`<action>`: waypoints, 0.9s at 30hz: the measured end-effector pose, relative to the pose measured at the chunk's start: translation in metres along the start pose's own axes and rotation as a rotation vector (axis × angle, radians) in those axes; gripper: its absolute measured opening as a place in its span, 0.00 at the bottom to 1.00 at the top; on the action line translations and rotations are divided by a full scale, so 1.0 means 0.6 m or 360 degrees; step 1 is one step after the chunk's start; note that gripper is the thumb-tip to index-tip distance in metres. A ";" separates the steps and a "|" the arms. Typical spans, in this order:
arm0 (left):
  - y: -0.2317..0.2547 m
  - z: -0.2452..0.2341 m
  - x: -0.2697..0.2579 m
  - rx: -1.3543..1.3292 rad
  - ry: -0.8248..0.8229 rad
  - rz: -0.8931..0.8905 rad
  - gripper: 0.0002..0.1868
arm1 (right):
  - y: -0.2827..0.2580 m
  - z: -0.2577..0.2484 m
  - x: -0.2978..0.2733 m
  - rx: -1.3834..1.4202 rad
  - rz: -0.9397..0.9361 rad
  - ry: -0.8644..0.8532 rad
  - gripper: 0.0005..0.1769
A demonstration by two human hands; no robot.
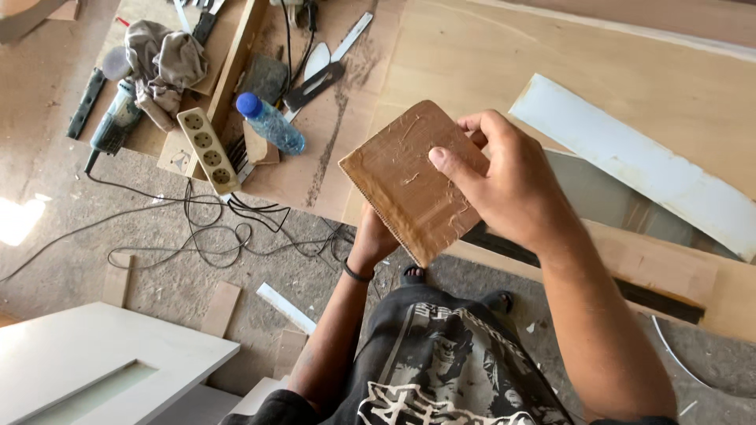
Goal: The person applies a brown liquid from a plastic bottle onto a wooden board using a small wooden spreader. They then place a white rectangular insert into a recessed slot on the board and press it down. The person also handles a long white strip, applying the same brown liquid to it before placing it along the edge of the recessed slot.
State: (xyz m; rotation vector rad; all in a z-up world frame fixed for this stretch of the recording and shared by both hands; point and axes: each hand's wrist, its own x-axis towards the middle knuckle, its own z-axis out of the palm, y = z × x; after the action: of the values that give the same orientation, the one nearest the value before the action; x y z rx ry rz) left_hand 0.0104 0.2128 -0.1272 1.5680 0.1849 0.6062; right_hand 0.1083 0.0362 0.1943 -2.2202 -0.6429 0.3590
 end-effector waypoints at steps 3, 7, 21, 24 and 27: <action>-0.052 0.014 0.015 -0.0051 -0.0009 0.0001 0.30 | 0.027 -0.062 -0.015 0.0203 -0.0296 -0.0046 0.35; -0.140 0.003 0.098 -0.0161 -0.0164 -0.0038 0.27 | 0.230 -0.100 -0.066 0.0560 -0.0043 0.0272 0.29; -0.060 0.214 0.303 -0.0006 0.0013 -0.0122 0.48 | 0.918 -0.231 -0.257 -0.0072 0.1391 0.0626 0.30; -0.030 0.235 0.294 0.0241 -0.0093 -0.0248 0.45 | 0.936 -0.212 -0.221 0.1528 0.1623 0.0412 0.47; -0.010 0.246 0.287 0.0384 -0.0076 -0.0252 0.41 | 0.926 -0.170 -0.162 0.2989 0.1400 0.0991 0.23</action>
State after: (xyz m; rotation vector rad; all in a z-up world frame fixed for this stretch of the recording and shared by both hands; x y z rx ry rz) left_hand 0.2279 0.1649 -0.0839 1.7789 0.3533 0.4333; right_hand 0.2571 -0.3947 -0.1529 -0.4969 0.8426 0.3735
